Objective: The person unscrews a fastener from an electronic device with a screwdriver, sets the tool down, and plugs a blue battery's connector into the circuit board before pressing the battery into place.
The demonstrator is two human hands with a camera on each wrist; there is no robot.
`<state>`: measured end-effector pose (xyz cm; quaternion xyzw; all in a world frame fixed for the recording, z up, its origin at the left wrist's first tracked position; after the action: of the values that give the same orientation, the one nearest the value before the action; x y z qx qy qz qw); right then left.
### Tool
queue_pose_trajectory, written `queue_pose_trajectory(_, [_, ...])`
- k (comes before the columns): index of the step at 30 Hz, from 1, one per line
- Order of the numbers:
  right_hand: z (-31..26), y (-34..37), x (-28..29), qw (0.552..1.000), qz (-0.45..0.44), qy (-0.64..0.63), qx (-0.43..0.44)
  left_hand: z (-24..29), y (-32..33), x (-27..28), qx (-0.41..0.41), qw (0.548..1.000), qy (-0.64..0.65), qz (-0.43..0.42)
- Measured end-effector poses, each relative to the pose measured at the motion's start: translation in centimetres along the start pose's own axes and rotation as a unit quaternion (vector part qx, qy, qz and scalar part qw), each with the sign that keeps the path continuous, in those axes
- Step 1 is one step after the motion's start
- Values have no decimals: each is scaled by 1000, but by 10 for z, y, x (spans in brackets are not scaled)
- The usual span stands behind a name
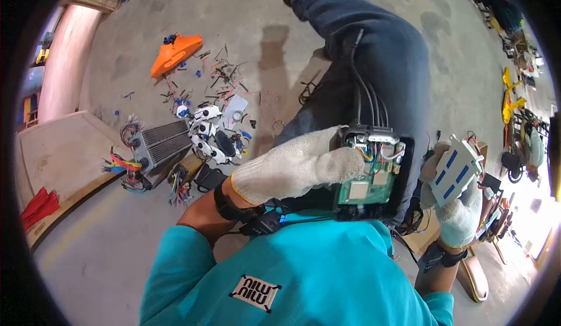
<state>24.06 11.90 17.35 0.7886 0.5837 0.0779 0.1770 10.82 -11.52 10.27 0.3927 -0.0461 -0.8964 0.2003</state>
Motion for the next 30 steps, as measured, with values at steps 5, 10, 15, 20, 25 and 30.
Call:
queue_pose_trajectory(5, [8,-21,-16,998,8,-33,-51,-14,3,-1,-23,999,46,-11])
queue_pose_trajectory(10, [20,-33,-17,995,-30,34,-85,-35,4,13,97,986,-136,-1])
queue_pose_trajectory(15, [41,-35,-1,994,-38,28,-100,-42,-4,24,177,921,-344,39])
queue_pose_trajectory(20, [49,-40,8,990,-37,67,-116,-41,-18,22,201,909,-361,53])
queue_pose_trajectory(25, [54,-43,9,991,-47,83,-95,-47,-30,19,247,889,-385,34])
queue_pose_trajectory(30, [67,-48,21,989,-44,116,-78,-36,-34,10,255,895,-364,39])
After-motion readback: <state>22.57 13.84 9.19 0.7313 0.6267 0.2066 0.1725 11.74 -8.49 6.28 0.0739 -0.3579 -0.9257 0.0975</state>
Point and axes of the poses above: each hand's wrist, its own y-axis away from the middle knuckle, its own x-axis out of the back of the hand, z = x × y, the point moved 7 cm from there along -y, towards the middle knuckle, and after that the axes turned 3 degrees about -x, right-handed, at the moved point
